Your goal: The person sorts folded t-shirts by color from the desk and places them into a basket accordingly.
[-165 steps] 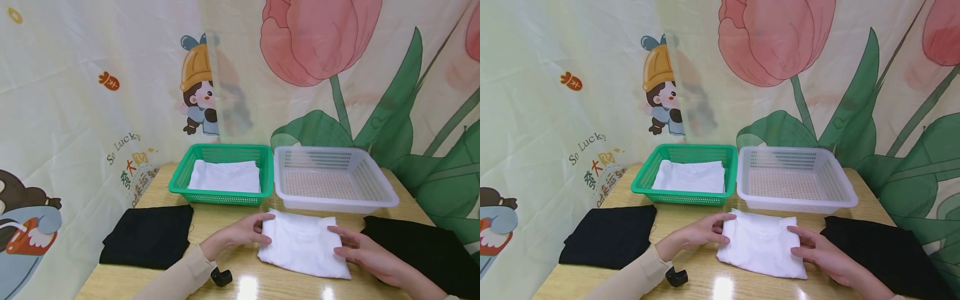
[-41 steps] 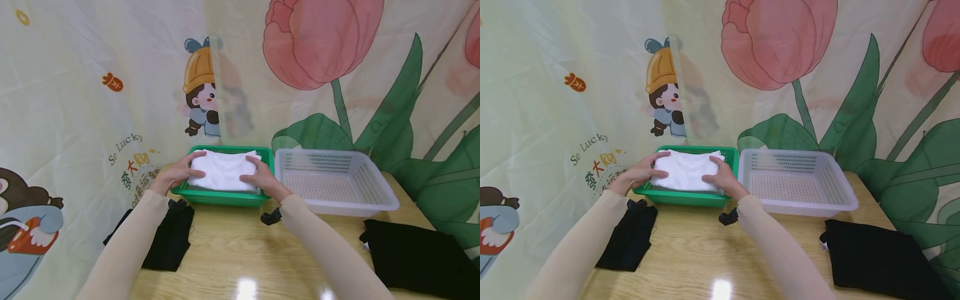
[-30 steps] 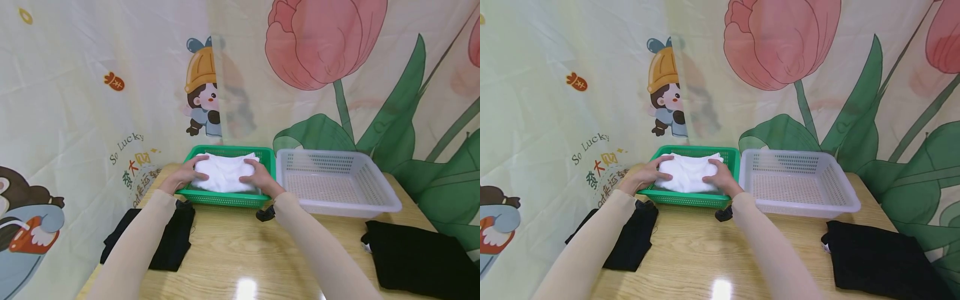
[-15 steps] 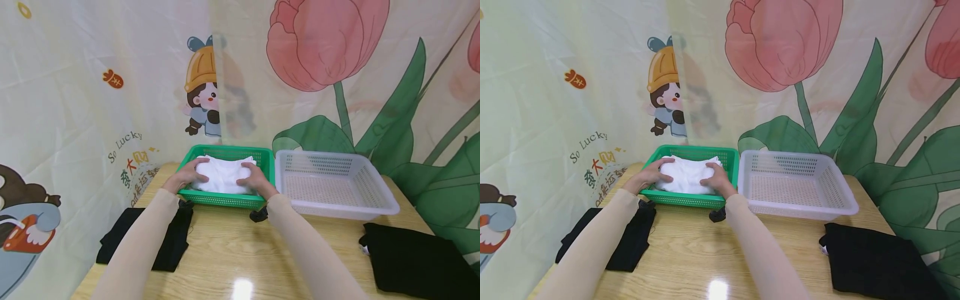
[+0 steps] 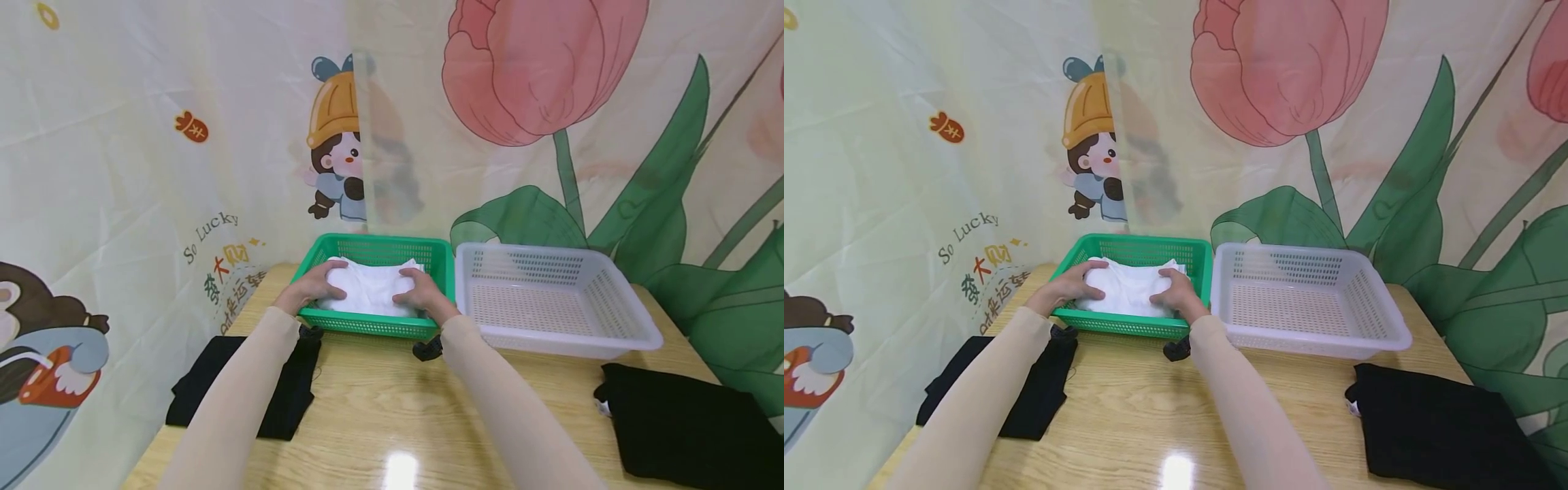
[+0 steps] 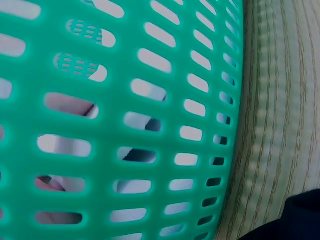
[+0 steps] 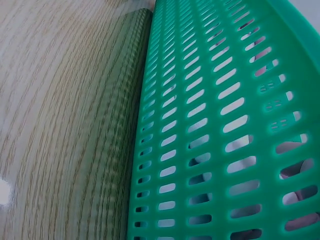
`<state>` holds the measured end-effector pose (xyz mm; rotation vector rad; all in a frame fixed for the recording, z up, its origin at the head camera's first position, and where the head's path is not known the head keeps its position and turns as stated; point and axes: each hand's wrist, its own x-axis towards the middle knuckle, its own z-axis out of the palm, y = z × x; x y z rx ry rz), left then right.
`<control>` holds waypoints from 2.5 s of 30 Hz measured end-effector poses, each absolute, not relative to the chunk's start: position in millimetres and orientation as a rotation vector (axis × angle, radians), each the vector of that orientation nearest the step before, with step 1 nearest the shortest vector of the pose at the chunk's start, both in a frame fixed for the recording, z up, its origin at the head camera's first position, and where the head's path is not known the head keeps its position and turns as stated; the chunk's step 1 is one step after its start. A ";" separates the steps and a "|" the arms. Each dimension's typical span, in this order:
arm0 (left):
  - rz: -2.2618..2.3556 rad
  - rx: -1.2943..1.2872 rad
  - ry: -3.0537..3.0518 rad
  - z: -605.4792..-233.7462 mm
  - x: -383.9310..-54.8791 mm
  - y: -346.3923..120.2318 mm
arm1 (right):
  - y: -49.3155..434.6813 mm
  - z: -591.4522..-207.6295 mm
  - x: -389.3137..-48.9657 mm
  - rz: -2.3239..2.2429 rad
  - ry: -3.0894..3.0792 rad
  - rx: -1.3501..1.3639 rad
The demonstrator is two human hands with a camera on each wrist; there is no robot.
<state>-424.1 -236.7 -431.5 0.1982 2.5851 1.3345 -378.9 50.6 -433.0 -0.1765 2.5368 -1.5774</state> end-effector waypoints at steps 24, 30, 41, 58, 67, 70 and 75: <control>1.282 0.247 2.602 -428.4 -420.1 -236.4 | 56.0 -427.1 -372.7 -1.631 2.488 -0.115; 1.148 0.232 2.686 -420.4 -412.9 -237.4 | 60.9 -417.3 -368.3 -1.616 2.480 -0.208; 1.107 0.531 2.724 -373.8 -374.3 -250.0 | 77.7 -373.0 -335.8 -1.580 2.441 -0.381; 1.204 0.628 2.782 -344.0 -279.7 -330.3 | 106.7 -337.9 -256.7 -1.637 2.306 -0.627; 1.201 0.595 2.810 -373.9 -248.1 -377.5 | 103.3 -359.8 -226.8 -1.737 2.167 -0.642; 1.154 0.552 2.859 -386.6 -239.9 -392.6 | 99.7 -370.5 -219.8 -1.761 2.113 -0.643; 1.066 0.447 2.920 -407.7 -230.3 -414.7 | 92.1 -389.5 -211.3 -1.791 2.041 -0.623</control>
